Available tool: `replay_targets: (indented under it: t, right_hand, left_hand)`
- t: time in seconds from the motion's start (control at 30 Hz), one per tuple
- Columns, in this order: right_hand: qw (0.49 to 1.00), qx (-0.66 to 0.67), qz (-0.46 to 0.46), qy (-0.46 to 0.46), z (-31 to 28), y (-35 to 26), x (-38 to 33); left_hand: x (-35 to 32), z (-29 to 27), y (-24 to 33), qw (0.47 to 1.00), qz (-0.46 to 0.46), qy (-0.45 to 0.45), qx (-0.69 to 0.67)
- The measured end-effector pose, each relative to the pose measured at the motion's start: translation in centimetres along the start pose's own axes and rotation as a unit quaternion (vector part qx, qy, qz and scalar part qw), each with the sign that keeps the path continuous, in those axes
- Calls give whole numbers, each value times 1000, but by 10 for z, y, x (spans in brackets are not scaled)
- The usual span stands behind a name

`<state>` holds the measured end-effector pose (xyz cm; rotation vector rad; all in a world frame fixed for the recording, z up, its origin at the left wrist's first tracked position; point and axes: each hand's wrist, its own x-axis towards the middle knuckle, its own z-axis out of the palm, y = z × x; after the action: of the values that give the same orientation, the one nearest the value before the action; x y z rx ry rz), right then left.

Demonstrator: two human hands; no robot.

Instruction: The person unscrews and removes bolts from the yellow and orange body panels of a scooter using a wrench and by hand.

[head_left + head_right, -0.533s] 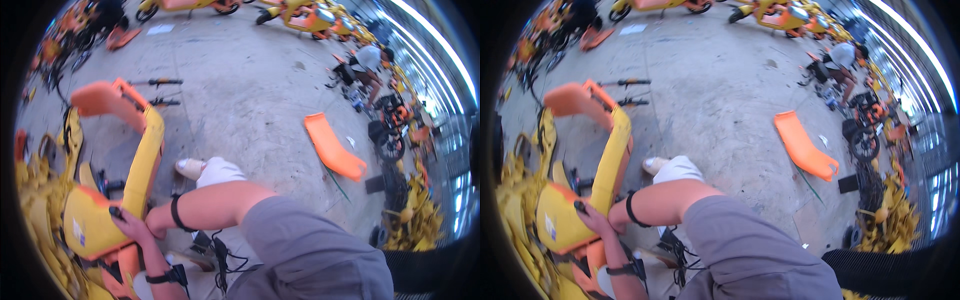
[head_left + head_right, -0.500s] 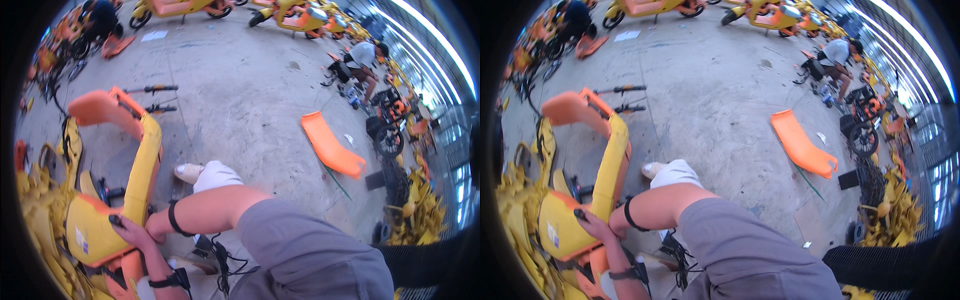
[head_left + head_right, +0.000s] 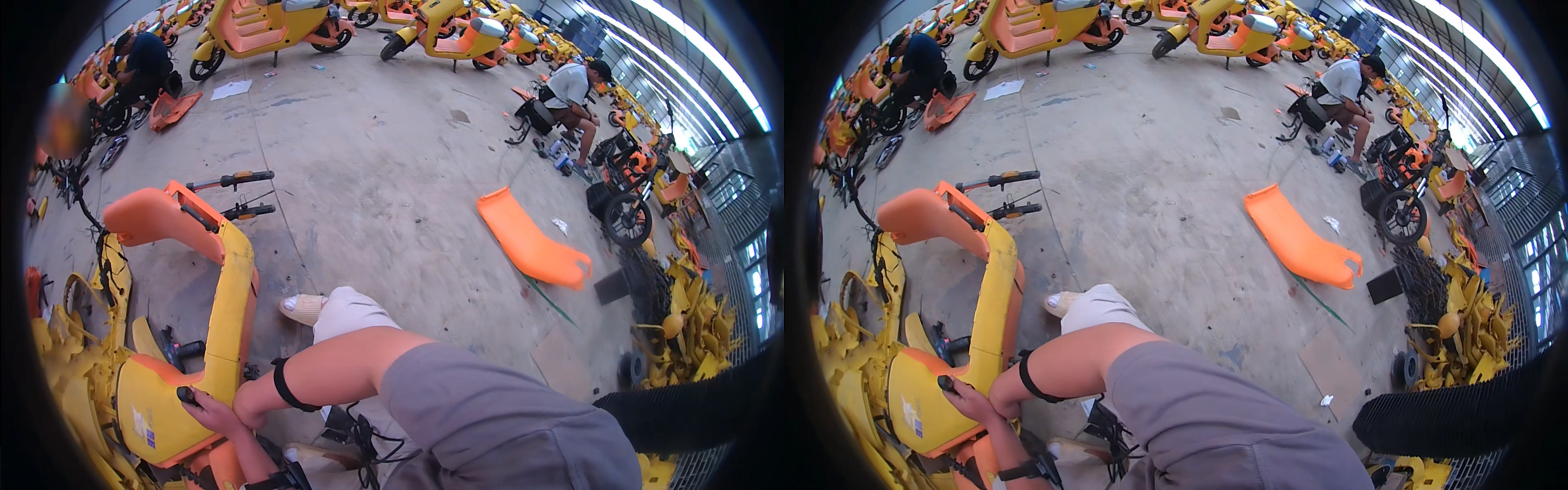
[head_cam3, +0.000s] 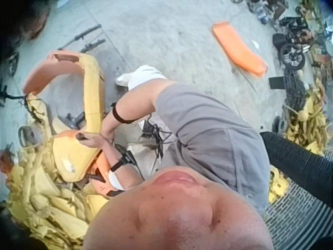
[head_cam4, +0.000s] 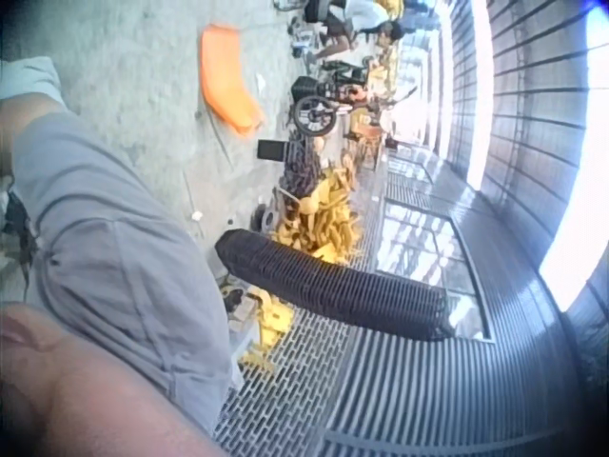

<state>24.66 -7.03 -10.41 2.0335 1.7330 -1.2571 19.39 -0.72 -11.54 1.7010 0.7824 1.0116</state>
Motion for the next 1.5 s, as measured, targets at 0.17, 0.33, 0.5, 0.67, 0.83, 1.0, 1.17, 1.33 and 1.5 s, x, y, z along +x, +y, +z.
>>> replay_targets:
  t: [0.17, 0.33, 0.5, 0.67, 0.83, 1.0, 1.17, 1.33, 1.5]
  right_hand:
    - [993, 45, 64, 86, -12, -11, -15]
    - [899, 352, 24, 259, 31, 23, -8]
    - [986, 98, -13, 138, -7, -1, -38]
    - [992, 72, 42, 91, -29, -23, -69]
    - [989, 75, 25, 128, -48, -26, -90]
    - [982, 89, 6, 168, -50, -20, -90]
    - [983, 87, 12, 163, -48, -14, -87]
    - [983, 72, 13, 168, -38, -3, -77]
    - [984, 72, 39, 156, -19, 5, -47]
  left_hand:
    - [3, -25, -30, 995, 69, 23, 61]
    - [-41, 19, 68, 992, 27, -76, -101]
    - [-11, -2, 65, 996, -9, -83, -11]
    - [2, -12, 43, 1000, 16, -3, 3]
    - [13, -13, 35, 998, -44, 42, -23]
    - [14, -12, 40, 998, -27, 57, 2]
    - [10, -8, 48, 998, -30, 45, -23]
    - [1, 0, 57, 999, 33, 25, 24]
    - [-14, 0, 52, 998, 29, -12, 56]
